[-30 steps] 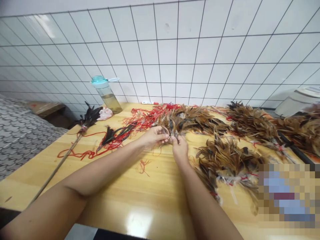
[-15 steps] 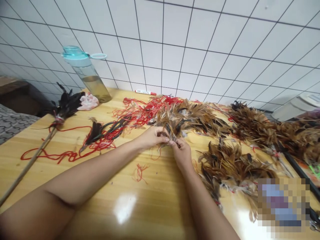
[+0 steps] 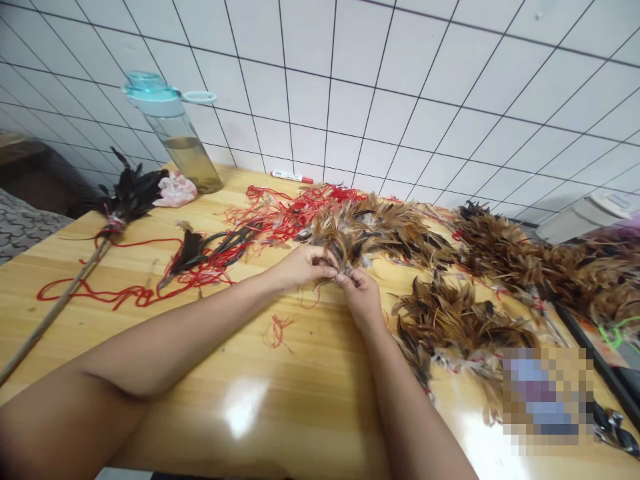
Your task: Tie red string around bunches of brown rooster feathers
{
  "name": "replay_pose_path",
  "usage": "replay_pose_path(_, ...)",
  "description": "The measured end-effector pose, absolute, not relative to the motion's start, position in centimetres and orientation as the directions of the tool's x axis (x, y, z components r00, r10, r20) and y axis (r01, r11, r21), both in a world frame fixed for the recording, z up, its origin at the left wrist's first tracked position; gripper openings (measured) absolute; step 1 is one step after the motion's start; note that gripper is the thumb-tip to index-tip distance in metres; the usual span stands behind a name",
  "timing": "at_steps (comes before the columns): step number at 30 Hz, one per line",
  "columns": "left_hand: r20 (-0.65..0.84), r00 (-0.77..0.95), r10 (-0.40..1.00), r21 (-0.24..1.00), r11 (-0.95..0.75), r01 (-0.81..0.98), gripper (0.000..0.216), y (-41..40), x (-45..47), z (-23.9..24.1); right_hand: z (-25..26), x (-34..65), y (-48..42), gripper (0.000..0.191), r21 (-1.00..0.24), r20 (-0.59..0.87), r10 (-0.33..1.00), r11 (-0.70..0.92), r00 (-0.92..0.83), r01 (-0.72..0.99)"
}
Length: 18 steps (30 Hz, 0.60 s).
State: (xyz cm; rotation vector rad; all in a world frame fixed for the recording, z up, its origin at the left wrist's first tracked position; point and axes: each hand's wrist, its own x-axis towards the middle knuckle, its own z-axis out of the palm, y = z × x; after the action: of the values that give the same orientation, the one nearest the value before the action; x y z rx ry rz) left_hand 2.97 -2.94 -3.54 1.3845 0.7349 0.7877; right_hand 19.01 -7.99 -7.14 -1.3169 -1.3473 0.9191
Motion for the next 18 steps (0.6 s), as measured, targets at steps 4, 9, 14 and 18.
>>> replay_pose_path(4, 0.025, 0.566, 0.824, 0.998, 0.01, -0.058, 0.019, -3.0, 3.1, -3.8, -6.9, 18.9, -8.1, 0.017, -0.988, 0.106, 0.992, 0.098, 0.066, 0.122)
replay_pose_path(9, 0.071, 0.484, 0.872, 0.979, -0.154, 0.135, 0.016, -2.6, 2.4, -3.6, -6.7, 19.1, -8.0, 0.024, -0.995, 0.01, 0.986, 0.026, 0.164, -0.096)
replay_pose_path(14, -0.027, 0.636, 0.771, 0.718, -0.427, 0.549, 0.01, -2.7, 1.1, -2.0, -6.2, 19.6, -7.6, 0.035, -0.956, -0.079, 0.959, 0.004, 0.272, -0.292)
replay_pose_path(18, -0.094, 0.654, 0.751, 0.487, -0.538, 0.688, 0.013, -3.5, 1.0, -1.9, -6.1, 19.5, -7.6, 0.037, -0.956, -0.073, 0.953, 0.017, 0.295, -0.292)
